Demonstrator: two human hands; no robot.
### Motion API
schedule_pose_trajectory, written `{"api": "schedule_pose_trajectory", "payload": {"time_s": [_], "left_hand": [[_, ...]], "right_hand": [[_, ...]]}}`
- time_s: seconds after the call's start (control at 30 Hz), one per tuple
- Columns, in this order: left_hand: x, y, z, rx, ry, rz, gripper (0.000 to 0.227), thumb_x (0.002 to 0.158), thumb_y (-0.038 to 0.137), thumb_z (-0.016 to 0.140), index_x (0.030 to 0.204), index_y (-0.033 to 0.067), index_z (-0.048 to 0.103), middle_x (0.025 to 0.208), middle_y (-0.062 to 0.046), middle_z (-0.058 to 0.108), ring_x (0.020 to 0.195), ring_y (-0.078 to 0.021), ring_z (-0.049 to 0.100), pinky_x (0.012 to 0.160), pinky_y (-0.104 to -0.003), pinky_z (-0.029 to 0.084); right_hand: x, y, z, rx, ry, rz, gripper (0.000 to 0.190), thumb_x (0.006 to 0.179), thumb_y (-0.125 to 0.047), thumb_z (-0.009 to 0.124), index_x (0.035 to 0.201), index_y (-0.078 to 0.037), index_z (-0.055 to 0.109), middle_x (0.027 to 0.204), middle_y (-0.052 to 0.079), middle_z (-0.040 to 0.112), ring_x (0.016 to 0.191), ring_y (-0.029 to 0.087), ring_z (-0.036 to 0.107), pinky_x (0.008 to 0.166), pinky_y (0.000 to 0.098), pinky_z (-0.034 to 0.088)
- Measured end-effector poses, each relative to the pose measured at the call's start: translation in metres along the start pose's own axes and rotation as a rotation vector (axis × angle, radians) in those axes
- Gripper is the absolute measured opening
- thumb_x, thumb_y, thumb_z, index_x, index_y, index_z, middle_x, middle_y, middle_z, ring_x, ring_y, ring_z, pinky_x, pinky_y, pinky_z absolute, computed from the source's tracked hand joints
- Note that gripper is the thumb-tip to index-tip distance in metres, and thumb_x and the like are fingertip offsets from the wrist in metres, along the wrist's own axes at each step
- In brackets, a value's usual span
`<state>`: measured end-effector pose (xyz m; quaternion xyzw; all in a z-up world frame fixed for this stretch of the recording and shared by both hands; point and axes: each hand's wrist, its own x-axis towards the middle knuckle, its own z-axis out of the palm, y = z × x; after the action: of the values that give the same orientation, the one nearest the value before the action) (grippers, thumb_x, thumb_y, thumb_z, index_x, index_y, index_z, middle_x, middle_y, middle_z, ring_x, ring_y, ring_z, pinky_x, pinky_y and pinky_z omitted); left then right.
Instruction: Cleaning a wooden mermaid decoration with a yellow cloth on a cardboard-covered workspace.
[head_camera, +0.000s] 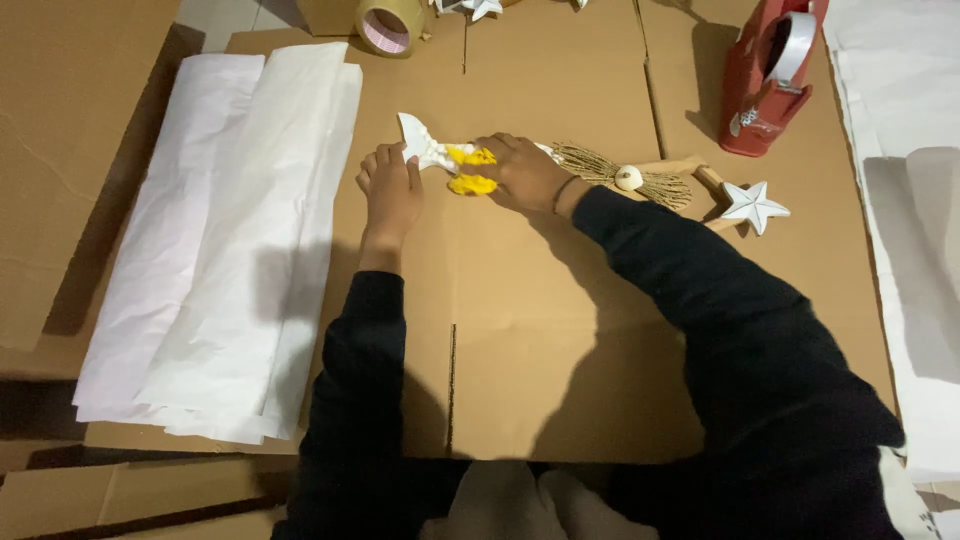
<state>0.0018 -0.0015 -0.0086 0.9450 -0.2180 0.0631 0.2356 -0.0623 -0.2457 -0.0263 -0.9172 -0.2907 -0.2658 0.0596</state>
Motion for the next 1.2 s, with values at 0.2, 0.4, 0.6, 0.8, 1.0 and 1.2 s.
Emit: {"api": "schedule_pose_trajectory", "payload": {"time_s": [0.2, 0.4, 0.6, 0.8, 1.0, 1.2], "left_hand": [[-0.003, 0.003, -0.004, 0.0, 0.017, 0.026, 0.039, 0.113, 0.027, 0.033, 0.141, 0.0047, 0.048, 0.127, -0.011, 0.049, 0.125, -0.0288, 0.039, 0.104, -0.047, 0.026], [-0.002, 0.003, -0.002, 0.01, -0.011, -0.005, 0.041, 0.114, 0.03, 0.031, 0.144, 0.0059, 0.047, 0.129, -0.011, 0.048, 0.127, -0.0281, 0.038, 0.106, -0.048, 0.024], [-0.004, 0.008, -0.005, 0.014, 0.0, 0.0, 0.04, 0.114, 0.03, 0.032, 0.142, 0.0057, 0.048, 0.129, -0.012, 0.049, 0.127, -0.0292, 0.039, 0.105, -0.047, 0.024], [-0.001, 0.002, 0.0, -0.021, 0.039, 0.015, 0.037, 0.114, 0.028, 0.035, 0.14, 0.0063, 0.049, 0.126, -0.012, 0.05, 0.125, -0.0287, 0.04, 0.105, -0.048, 0.024], [0.002, -0.005, 0.007, -0.011, 0.05, 0.051, 0.037, 0.113, 0.027, 0.034, 0.139, 0.0044, 0.049, 0.124, -0.012, 0.049, 0.122, -0.0287, 0.039, 0.103, -0.047, 0.025], [-0.003, 0.005, 0.003, -0.049, 0.065, 0.024, 0.034, 0.113, 0.022, 0.036, 0.138, 0.0029, 0.049, 0.121, -0.011, 0.047, 0.117, -0.0259, 0.035, 0.101, -0.044, 0.022]], "right_hand": [[-0.036, 0.011, -0.01, -0.017, -0.06, -0.139, 0.048, 0.084, -0.023, 0.07, 0.132, -0.027, 0.068, 0.137, 0.019, 0.055, 0.128, 0.044, 0.055, 0.092, 0.0529, 0.054], [-0.06, 0.011, -0.037, -0.019, -0.068, -0.212, 0.032, 0.087, -0.026, 0.068, 0.118, -0.018, 0.07, 0.129, 0.016, 0.059, 0.123, 0.041, 0.059, 0.089, 0.0486, 0.055], [-0.054, 0.013, -0.08, -0.231, -0.059, -0.274, 0.025, 0.089, -0.046, 0.066, 0.082, -0.023, 0.074, 0.104, 0.005, 0.065, 0.103, 0.027, 0.064, 0.081, 0.0403, 0.049], [-0.041, 0.039, -0.066, 0.181, -0.114, 0.312, 0.031, 0.101, -0.025, 0.062, 0.127, -0.01, 0.067, 0.128, 0.017, 0.058, 0.115, 0.041, 0.063, 0.088, 0.0469, 0.051], [-0.026, 0.045, -0.002, 0.001, -0.172, 0.385, 0.043, 0.098, -0.038, 0.062, 0.113, 0.001, 0.069, 0.108, 0.019, 0.063, 0.101, 0.039, 0.063, 0.079, 0.047, 0.052], [-0.017, 0.069, 0.045, -0.094, -0.147, 0.327, 0.032, 0.088, -0.032, 0.073, 0.103, -0.004, 0.071, 0.101, 0.013, 0.062, 0.094, 0.036, 0.064, 0.071, 0.0477, 0.053]]}}
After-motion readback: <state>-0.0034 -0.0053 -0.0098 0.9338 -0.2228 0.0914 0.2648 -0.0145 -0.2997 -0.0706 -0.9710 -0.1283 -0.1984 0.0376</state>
